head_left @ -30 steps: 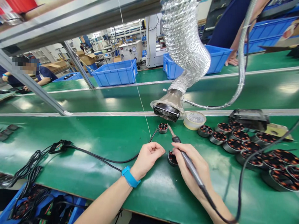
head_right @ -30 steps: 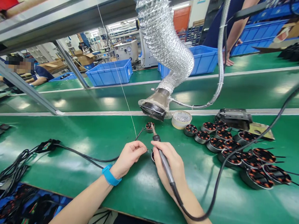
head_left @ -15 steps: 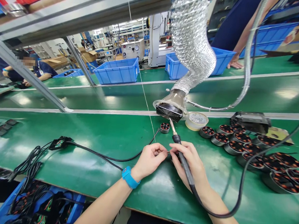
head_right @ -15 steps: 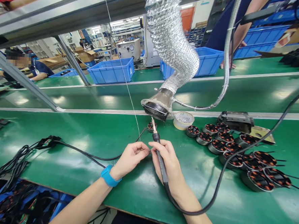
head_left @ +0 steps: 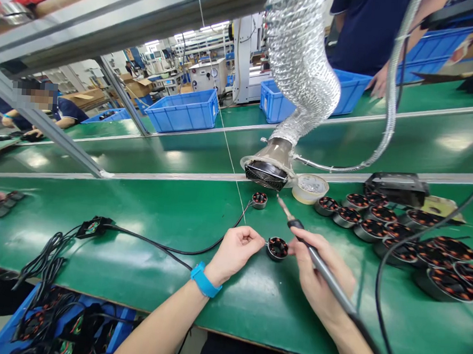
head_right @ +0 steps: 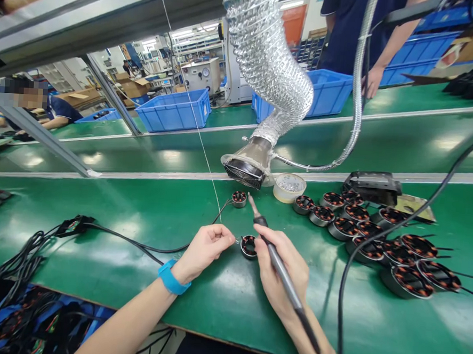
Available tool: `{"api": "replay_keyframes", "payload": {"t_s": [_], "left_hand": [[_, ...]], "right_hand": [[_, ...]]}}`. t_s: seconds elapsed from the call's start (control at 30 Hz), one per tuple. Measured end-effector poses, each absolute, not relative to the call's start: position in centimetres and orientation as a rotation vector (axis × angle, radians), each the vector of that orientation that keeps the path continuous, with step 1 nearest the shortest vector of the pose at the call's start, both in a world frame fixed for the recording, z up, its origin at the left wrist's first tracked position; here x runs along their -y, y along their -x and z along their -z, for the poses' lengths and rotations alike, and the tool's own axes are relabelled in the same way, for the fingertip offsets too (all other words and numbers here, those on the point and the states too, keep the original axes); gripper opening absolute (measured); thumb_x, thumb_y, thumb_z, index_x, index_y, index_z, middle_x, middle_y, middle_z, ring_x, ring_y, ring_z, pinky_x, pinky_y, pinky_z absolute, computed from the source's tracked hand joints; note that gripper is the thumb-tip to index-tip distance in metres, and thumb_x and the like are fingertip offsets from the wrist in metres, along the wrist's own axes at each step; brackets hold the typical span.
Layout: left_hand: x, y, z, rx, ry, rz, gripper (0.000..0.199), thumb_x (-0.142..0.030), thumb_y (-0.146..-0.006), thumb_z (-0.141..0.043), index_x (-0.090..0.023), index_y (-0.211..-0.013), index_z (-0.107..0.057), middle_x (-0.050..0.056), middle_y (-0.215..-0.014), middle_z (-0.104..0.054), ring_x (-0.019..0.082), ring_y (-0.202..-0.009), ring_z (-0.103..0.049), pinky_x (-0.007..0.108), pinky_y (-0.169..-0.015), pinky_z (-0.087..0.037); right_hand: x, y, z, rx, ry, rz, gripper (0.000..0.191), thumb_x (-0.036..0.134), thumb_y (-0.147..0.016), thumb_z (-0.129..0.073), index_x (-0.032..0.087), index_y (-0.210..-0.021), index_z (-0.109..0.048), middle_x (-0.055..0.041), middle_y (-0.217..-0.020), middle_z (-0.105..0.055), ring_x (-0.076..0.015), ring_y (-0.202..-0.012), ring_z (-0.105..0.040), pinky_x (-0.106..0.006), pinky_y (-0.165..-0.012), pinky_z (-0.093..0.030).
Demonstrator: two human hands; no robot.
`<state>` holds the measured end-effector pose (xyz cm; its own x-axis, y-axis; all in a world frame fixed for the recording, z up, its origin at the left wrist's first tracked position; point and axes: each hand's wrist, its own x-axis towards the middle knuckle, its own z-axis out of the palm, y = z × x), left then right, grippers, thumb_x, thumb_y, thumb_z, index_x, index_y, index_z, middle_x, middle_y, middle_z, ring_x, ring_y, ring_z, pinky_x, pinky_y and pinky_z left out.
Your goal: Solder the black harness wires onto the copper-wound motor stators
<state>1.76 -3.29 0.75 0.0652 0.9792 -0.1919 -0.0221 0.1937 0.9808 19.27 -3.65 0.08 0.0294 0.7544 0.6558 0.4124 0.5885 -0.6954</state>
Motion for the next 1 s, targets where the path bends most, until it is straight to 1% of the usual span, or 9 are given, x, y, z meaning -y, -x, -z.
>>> {"api": "replay_keyframes", "payload": {"t_s": [0.07,0.13,0.2,0.27,0.43,0.57,0.73,0.83,1.0], "left_hand": [[3.3,-1.8,-0.8,-1.233,-1.076,-1.030,0.027,-0.038,-0.077,-0.072,-0.013,-0.074,-0.062,-0.004,-0.059,-0.048,0.005,-0.051,-0.033,0.022,-0.052,-0.027],[3.4,-1.8,-0.8,-1.241,-1.089,-1.033,0.027,-0.037,-0.078,-0.071,-0.012,-0.073,-0.062,-0.004,-0.059,-0.049,0.006,-0.052,-0.034,0.022,-0.052,-0.027],[3.4,-1.8,-0.7,-1.254,-1.114,-1.040,0.026,-0.037,-0.078,-0.071,-0.012,-0.073,-0.062,-0.003,-0.061,-0.051,0.006,-0.054,-0.036,0.022,-0.054,-0.028],[3.4,-1.9,-0.7,-1.262,-1.145,-1.050,0.025,-0.035,-0.079,-0.070,-0.012,-0.074,-0.062,-0.001,-0.063,-0.053,0.007,-0.057,-0.040,0.022,-0.055,-0.029],[3.4,-2.0,-0.5,-1.274,-1.183,-1.058,0.023,-0.033,-0.080,-0.068,-0.012,-0.073,-0.062,0.000,-0.065,-0.055,0.009,-0.060,-0.044,0.022,-0.057,-0.032],[3.3,-2.0,-0.4,-1.282,-1.196,-1.059,0.023,-0.033,-0.081,-0.067,-0.012,-0.073,-0.061,0.000,-0.064,-0.054,0.009,-0.060,-0.043,0.022,-0.057,-0.032],[3.3,-2.0,-0.3,-1.296,-1.205,-1.057,0.024,-0.034,-0.081,-0.067,-0.012,-0.073,-0.060,-0.001,-0.063,-0.052,0.009,-0.059,-0.041,0.023,-0.056,-0.031],[3.2,-2.0,-0.4,-1.295,-1.209,-1.059,0.025,-0.034,-0.081,-0.067,-0.012,-0.073,-0.061,-0.001,-0.063,-0.052,0.009,-0.059,-0.041,0.023,-0.056,-0.031],[3.2,-2.0,-0.3,-1.280,-1.217,-1.060,0.025,-0.034,-0.082,-0.066,-0.012,-0.072,-0.060,-0.002,-0.062,-0.051,0.008,-0.058,-0.040,0.022,-0.056,-0.030]], "right_hand": [[4.1,-19.9,0.2,1.488,1.059,-0.339,0.017,0.022,-0.097,-0.055,0.022,-0.099,-0.072,0.0009,-0.069,-0.063,-0.0135,-0.059,-0.061,-0.027,-0.061,-0.050],[4.5,-20.3,0.7,1.419,1.091,-0.326,0.028,0.025,-0.099,-0.050,0.021,-0.084,-0.072,0.0007,-0.058,-0.058,-0.0150,-0.055,-0.059,-0.029,-0.056,-0.049],[4.8,-20.5,1.2,1.382,1.094,-0.327,0.036,0.028,-0.099,-0.046,0.020,-0.073,-0.070,-0.0019,-0.058,-0.059,-0.0177,-0.057,-0.061,-0.031,-0.055,-0.049],[5.0,-20.5,1.5,1.365,1.084,-0.334,0.040,0.030,-0.099,-0.045,0.020,-0.068,-0.068,-0.0042,-0.059,-0.061,-0.0195,-0.059,-0.063,-0.032,-0.054,-0.049],[5.1,-20.3,1.5,1.361,1.074,-0.345,0.042,0.029,-0.100,-0.045,0.020,-0.066,-0.068,-0.0051,-0.063,-0.064,-0.0191,-0.060,-0.063,-0.033,-0.056,-0.050],[4.9,-20.1,1.1,1.401,1.065,-0.317,0.038,0.026,-0.100,-0.048,0.021,-0.069,-0.070,-0.0010,-0.062,-0.064,-0.0158,-0.058,-0.062,-0.032,-0.064,-0.051],[4.8,-20.1,0.8,1.415,1.016,-0.308,0.036,0.023,-0.099,-0.049,0.021,-0.070,-0.070,0.0028,-0.062,-0.064,-0.0117,-0.055,-0.059,-0.028,-0.062,-0.049],[4.9,-20.0,1.0,1.346,1.048,-0.321,0.036,0.023,-0.100,-0.049,0.021,-0.070,-0.070,0.0029,-0.062,-0.064,-0.0117,-0.056,-0.059,-0.028,-0.063,-0.049],[5.0,-19.8,1.1,1.245,1.070,-0.322,0.038,0.025,-0.100,-0.049,0.020,-0.069,-0.071,0.0020,-0.061,-0.063,-0.0116,-0.053,-0.058,-0.027,-0.058,-0.047]]}}
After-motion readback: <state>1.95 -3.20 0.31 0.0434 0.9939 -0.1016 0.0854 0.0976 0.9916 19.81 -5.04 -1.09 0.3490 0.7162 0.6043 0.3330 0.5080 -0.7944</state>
